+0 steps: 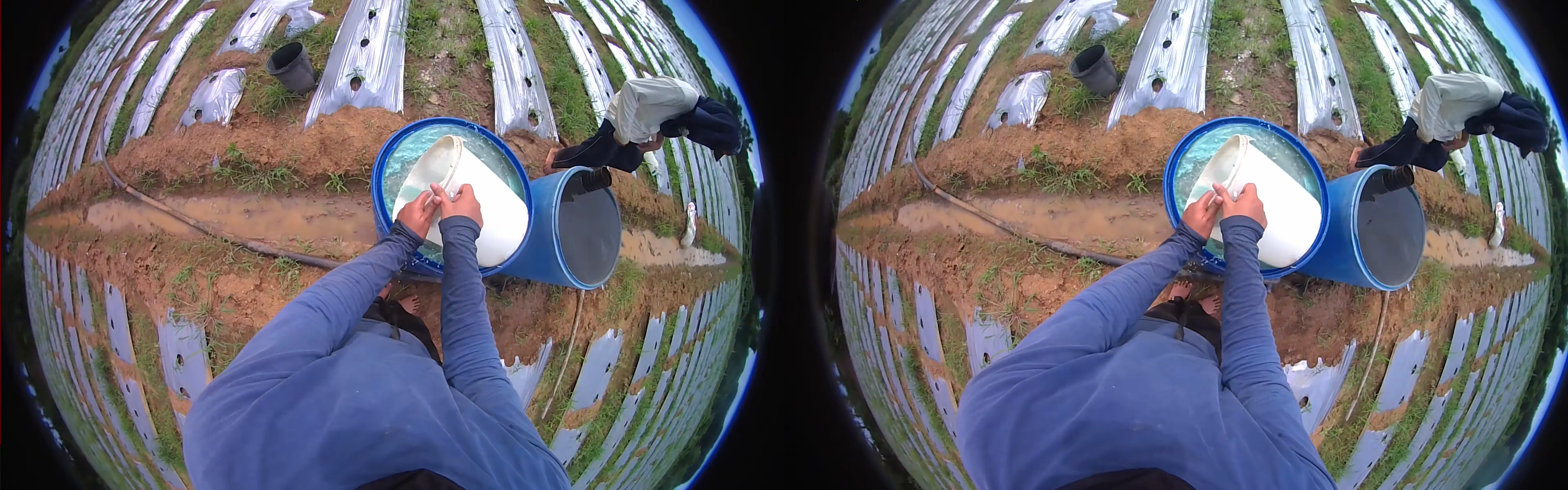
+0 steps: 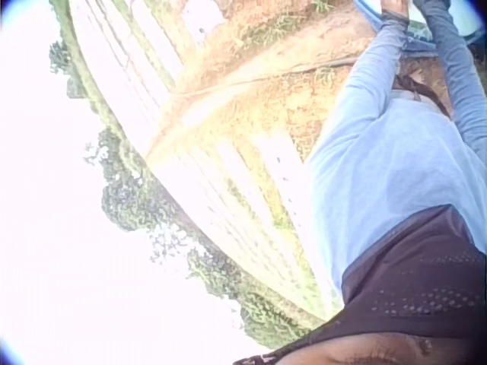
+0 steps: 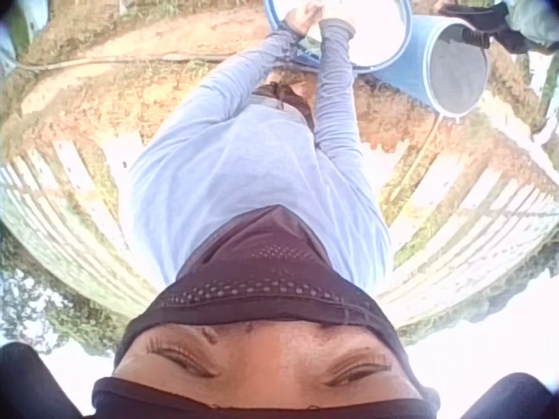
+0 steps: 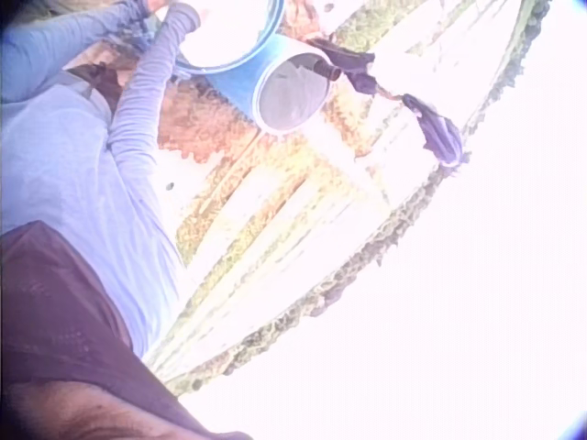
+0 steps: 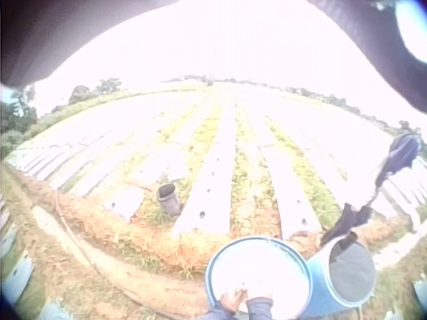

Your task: Mixing chemical fertilizer granules with water by scooping water from a large barrel into a bucket and stirring it by hand.

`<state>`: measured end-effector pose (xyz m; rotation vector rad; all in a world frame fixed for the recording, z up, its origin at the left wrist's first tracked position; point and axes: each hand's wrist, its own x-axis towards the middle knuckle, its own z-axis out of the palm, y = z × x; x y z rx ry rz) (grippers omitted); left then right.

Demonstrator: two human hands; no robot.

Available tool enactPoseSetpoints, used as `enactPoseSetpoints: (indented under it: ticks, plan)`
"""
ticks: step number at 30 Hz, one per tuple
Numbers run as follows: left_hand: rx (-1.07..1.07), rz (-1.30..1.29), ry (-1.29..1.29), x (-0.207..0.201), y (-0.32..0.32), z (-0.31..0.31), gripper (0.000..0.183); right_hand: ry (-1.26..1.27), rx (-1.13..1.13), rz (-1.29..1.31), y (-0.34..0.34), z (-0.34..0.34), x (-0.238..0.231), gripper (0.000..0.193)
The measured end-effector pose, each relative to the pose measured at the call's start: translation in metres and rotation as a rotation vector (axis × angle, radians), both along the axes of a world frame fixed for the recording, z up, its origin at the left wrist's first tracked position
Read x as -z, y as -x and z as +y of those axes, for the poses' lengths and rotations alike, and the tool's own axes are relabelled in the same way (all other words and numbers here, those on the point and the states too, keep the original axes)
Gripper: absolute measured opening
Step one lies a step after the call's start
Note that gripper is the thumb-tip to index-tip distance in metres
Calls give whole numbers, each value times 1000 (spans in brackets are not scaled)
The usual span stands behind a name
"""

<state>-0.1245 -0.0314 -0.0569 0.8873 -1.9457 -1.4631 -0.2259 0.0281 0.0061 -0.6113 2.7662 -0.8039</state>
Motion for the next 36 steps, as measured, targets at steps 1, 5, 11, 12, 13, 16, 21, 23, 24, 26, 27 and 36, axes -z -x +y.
enactPoseSetpoints:
  ticks: [1, 5, 11, 12, 13, 16, 21, 23, 24, 26, 27, 36]
  plan:
    - [0, -112, 7, 4, 4, -1, 63, -62, -66, -25, 9, 10, 6, 59]
    - [-170, -176, 82, 36, 33, -22, 61, 136, 186, 368, 76, 72, -3, 41]
    - [-121, -59, -38, 78, 84, -55, 69, 356, 380, -12, 146, 119, 65, 74]
    - [-96, -51, -76, 78, 96, -55, 70, 366, 386, 32, 151, 124, 77, 79]
    - [-86, -82, -94, 84, 97, -66, 71, 260, 407, -37, 150, 116, 77, 79]
    - [-3, -122, -155, 107, 105, -99, 74, 164, 438, -108, 159, 98, 89, 79]
    - [206, -91, -274, 180, 101, -160, 76, 287, 460, -50, 168, 50, 122, 80]
    - [398, -129, -421, 191, 100, -160, 75, 329, 590, 0, 158, 54, 140, 76]
    - [477, -149, -529, 192, 96, -165, 74, 213, 683, -9, 149, 45, 134, 72]
    - [808, -182, -608, 220, 84, -192, 74, 191, 857, 104, 142, 27, 143, 64]
    - [947, -189, -546, 234, 83, -208, 74, 243, 934, 129, 144, 11, 150, 60]
    - [1163, -118, -234, 228, 169, -269, 74, 460, 1561, 95, 43, -25, 215, 64]
